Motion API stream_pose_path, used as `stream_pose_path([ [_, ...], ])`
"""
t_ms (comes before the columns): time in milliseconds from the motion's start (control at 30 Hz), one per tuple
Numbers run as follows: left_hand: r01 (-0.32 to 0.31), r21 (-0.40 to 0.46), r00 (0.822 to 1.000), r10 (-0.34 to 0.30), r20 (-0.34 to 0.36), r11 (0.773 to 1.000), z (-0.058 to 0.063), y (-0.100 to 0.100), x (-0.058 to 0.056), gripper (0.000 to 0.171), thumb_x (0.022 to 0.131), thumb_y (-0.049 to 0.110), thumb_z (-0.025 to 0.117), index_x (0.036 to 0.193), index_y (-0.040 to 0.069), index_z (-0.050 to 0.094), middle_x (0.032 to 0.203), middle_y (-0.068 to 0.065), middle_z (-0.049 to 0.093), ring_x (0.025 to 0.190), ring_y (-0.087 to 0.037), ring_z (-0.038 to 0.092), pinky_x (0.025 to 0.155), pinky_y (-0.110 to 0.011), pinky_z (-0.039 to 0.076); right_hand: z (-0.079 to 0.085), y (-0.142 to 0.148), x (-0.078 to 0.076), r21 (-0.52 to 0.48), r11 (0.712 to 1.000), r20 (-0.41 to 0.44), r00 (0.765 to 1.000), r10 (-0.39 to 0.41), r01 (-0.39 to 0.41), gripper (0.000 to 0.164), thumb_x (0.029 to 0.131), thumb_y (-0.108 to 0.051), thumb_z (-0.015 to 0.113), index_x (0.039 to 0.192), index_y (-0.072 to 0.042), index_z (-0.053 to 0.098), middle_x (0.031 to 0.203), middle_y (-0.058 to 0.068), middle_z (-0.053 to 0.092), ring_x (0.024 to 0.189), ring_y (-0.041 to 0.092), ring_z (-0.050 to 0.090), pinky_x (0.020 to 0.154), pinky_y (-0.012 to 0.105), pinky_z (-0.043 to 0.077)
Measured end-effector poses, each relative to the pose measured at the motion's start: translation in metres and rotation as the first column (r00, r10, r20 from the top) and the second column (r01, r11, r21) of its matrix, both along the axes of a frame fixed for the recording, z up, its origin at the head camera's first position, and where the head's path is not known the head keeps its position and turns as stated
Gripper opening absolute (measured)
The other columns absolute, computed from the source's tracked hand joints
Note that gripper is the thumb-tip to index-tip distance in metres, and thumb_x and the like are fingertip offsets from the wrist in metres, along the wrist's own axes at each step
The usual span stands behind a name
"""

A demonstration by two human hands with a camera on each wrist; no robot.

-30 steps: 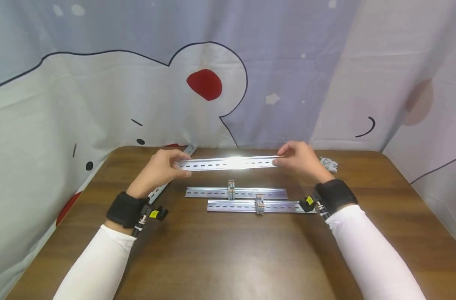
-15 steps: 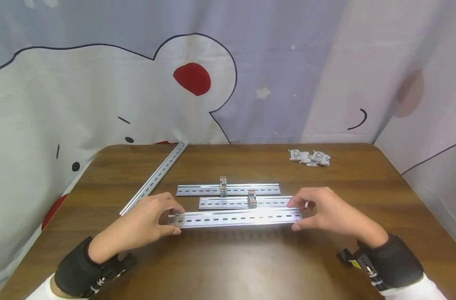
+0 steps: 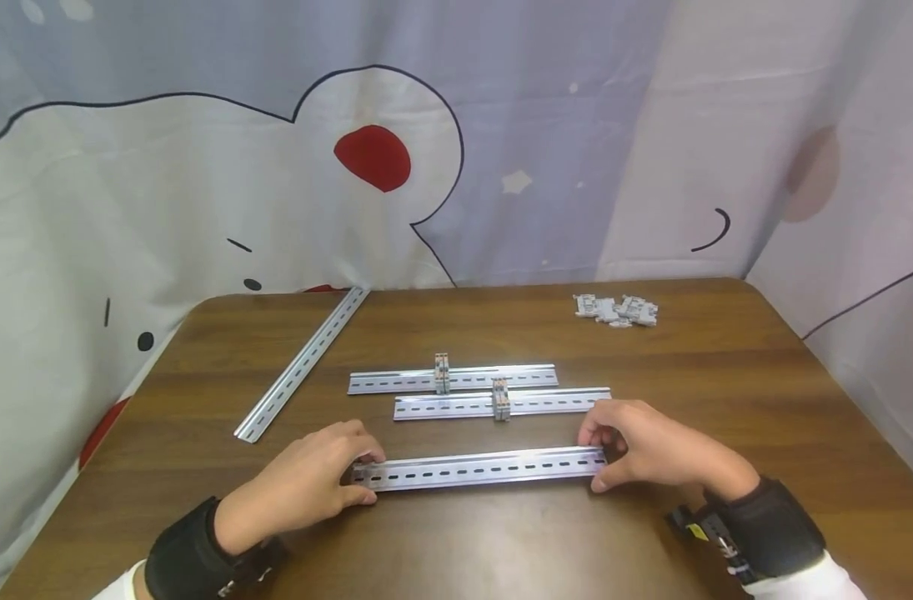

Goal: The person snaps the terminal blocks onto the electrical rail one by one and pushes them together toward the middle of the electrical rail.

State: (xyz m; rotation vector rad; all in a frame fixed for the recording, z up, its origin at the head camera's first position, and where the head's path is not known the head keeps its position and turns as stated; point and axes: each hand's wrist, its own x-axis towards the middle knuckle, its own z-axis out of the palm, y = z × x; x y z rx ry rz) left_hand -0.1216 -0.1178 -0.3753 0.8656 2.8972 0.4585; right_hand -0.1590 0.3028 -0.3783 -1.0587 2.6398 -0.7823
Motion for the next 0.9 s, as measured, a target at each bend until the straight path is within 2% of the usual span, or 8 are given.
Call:
stream_pose_path([
  [200, 0.000, -0.025, 0.999, -0.001, -0.035, 1.000, -0.007, 0.006, -0.001, 0.032, 0.074, 0.026, 0.086, 0.099, 0.012, 0.070, 0.096, 0.002, 0.054, 0.083, -0.012, 0.051, 0.056, -0.024, 0.043, -0.006, 0.001, -0.008, 0.016, 1.000, 0.012, 1.000, 0.012, -0.012, 0.041, 0.071, -0.039, 0.086, 0.098, -0.021, 0.061, 0.090, -0.011, 0.057, 0.081, 0.006, 0.052, 0.066, 0.023, 0.048],
  [400, -0.012, -0.080, 0.992, 0.001, -0.128, 0.997, -0.009, 0.007, 0.004, 0.037, 0.074, 0.027, 0.086, 0.103, 0.010, 0.070, 0.099, -0.001, 0.055, 0.086, -0.016, 0.054, 0.062, -0.029, 0.049, -0.007, 0.000, -0.013, 0.024, 1.000, 0.013, 1.000, 0.016, -0.017, 0.038, 0.073, -0.039, 0.084, 0.100, -0.023, 0.062, 0.092, -0.012, 0.059, 0.082, 0.005, 0.054, 0.067, 0.023, 0.049],
  [500, 0.003, -0.095, 0.981, -0.021, -0.192, 0.995, -0.008, 0.009, 0.011, 0.042, 0.075, 0.030, 0.084, 0.108, 0.009, 0.069, 0.102, -0.004, 0.057, 0.088, -0.018, 0.055, 0.066, -0.032, 0.052, 0.001, 0.001, -0.019, 0.004, 1.000, 0.000, 1.000, -0.027, 0.027, 0.032, 0.078, -0.037, 0.081, 0.100, -0.020, 0.065, 0.089, -0.012, 0.062, 0.079, 0.005, 0.057, 0.065, 0.024, 0.050],
  [567, 0.021, -0.097, 0.977, -0.042, -0.211, 0.995, -0.006, 0.010, 0.018, 0.050, 0.078, 0.034, 0.081, 0.117, 0.006, 0.066, 0.112, -0.008, 0.059, 0.098, -0.021, 0.058, 0.076, -0.035, 0.054, 0.008, 0.001, -0.027, -0.008, 0.995, -0.027, 0.994, -0.104, 0.104, 0.026, 0.082, -0.034, 0.078, 0.098, -0.017, 0.067, 0.085, -0.011, 0.063, 0.077, 0.005, 0.058, 0.065, 0.023, 0.050],
  [633, 0.044, -0.127, 0.976, -0.069, -0.205, 0.991, -0.005, 0.011, 0.025, 0.063, 0.082, 0.040, 0.076, 0.130, 0.002, 0.058, 0.129, -0.015, 0.055, 0.115, -0.028, 0.055, 0.089, -0.038, 0.052, 0.014, 0.000, -0.039, -0.014, 0.977, -0.054, 0.975, -0.214, 0.213, 0.023, 0.085, -0.031, 0.076, 0.097, -0.013, 0.069, 0.083, -0.009, 0.065, 0.076, 0.006, 0.060, 0.065, 0.024, 0.051],
  [733, 0.065, -0.199, 0.985, -0.095, -0.147, 0.978, -0.006, 0.011, 0.035, 0.081, 0.088, 0.049, 0.067, 0.145, -0.003, 0.040, 0.152, -0.023, 0.035, 0.139, -0.034, 0.037, 0.106, -0.043, 0.041, 0.020, -0.001, -0.063, -0.011, 0.926, -0.095, 0.922, -0.377, 0.377, 0.024, 0.086, -0.029, 0.075, 0.097, -0.008, 0.071, 0.084, -0.003, 0.069, 0.077, 0.010, 0.063, 0.067, 0.025, 0.051],
  [800, 0.073, -0.243, 0.989, -0.101, -0.106, 0.967, -0.008, 0.010, 0.041, 0.088, 0.089, 0.052, 0.064, 0.149, -0.004, 0.032, 0.157, -0.023, 0.024, 0.144, -0.035, 0.027, 0.110, -0.045, 0.036, 0.019, -0.002, -0.082, -0.030, 0.892, -0.116, 0.885, -0.451, 0.451, 0.025, 0.086, -0.026, 0.075, 0.098, -0.005, 0.072, 0.084, 0.002, 0.070, 0.077, 0.014, 0.064, 0.066, 0.025, 0.049],
  [900, 0.097, -0.286, 0.990, -0.121, -0.071, 0.953, -0.014, 0.009, 0.045, 0.090, 0.089, 0.054, 0.063, 0.151, -0.002, 0.030, 0.159, -0.020, 0.020, 0.146, -0.034, 0.023, 0.110, -0.047, 0.035, 0.015, 0.000, -0.109, -0.086, 0.852, -0.170, 0.835, -0.524, 0.517, 0.019, 0.085, -0.016, 0.074, 0.097, -0.001, 0.072, 0.083, 0.008, 0.072, 0.074, 0.018, 0.066, 0.065, 0.026, 0.048],
])
